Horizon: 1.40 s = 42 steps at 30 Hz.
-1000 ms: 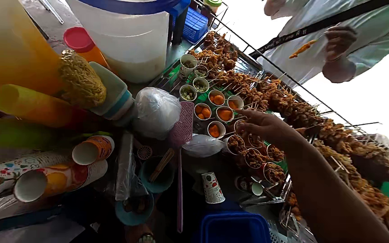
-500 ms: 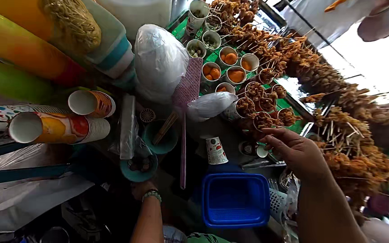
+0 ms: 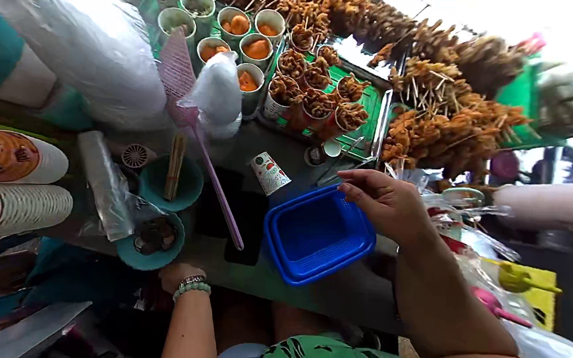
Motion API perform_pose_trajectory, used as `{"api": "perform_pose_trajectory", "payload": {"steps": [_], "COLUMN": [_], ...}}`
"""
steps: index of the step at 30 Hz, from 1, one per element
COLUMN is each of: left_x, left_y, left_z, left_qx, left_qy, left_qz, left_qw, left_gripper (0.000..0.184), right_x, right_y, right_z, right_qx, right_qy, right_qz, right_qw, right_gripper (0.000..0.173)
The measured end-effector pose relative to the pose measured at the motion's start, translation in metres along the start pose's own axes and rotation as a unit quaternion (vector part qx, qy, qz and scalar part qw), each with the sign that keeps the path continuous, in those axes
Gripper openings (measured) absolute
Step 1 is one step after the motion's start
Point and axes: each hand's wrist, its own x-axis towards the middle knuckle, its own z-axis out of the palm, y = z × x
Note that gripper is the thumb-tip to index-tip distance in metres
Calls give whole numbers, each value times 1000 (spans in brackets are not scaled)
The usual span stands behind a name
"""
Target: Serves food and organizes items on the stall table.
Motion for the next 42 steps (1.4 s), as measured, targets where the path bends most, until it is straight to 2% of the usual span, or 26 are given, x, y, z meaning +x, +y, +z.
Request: {"api": "perform_pose_trajectory", "payload": {"steps": [2,3,6,7,9,11,13,14,18,22,25,28,31,34,36,39,42], "left_x": [3,4,6,7,7,8,12,12,23,24,19,8,-7,-24,-39,-47,-30], "left_y": [-1,-5,-23,-32,-59,-98,-146,-172,-278,-366,-405,-411,-386,-350,-328,-309,-303], "left_z": [5,7,11,12,14,22,35,39,44,25,15,9,-2,-27,-50,-73,-69], "left_qx": [-182,-251,-408,-432,-398,-330,-325,-337,-338,-339,-348,-366,-399,-421,-388,-266,-169], "left_qy": [33,38,4,-16,-50,-81,-112,-133,-173,-156,-125,-119,-146,-214,-269,-317,-278], "left_qz": [-40,-32,59,91,132,157,163,163,180,186,186,204,267,330,356,378,356], "left_qw": [982,967,911,897,907,927,925,918,907,909,910,900,865,817,806,828,876], "left_gripper": [40,43,42,41,42,46,44,42,35,34,32,32,39,56,62,46,43], "right_x": [-22,-33,-70,-83,-109,-130,-146,-151,-166,-196,-225,-254,-284,-309,-319,-320,-309], "right_y": [2,4,0,-3,-6,0,15,25,64,72,67,63,53,37,26,11,5], "right_z": [11,17,30,35,52,76,102,112,126,117,106,98,92,96,104,123,152], "right_qx": [-15,-25,-81,-104,-144,-187,-228,-241,-271,-280,-270,-239,-228,-237,-240,-235,-224], "right_qy": [-26,-54,-180,-220,-262,-280,-279,-266,-169,-118,-112,-126,-149,-171,-190,-248,-272], "right_qz": [-27,-36,-11,10,33,36,38,32,-64,-143,-191,-296,-393,-475,-514,-533,-536], "right_qw": [999,998,980,970,954,941,932,933,945,942,937,916,878,830,801,774,767], "right_gripper": [30,30,37,41,47,62,77,77,33,26,21,18,24,27,28,30,33]}}
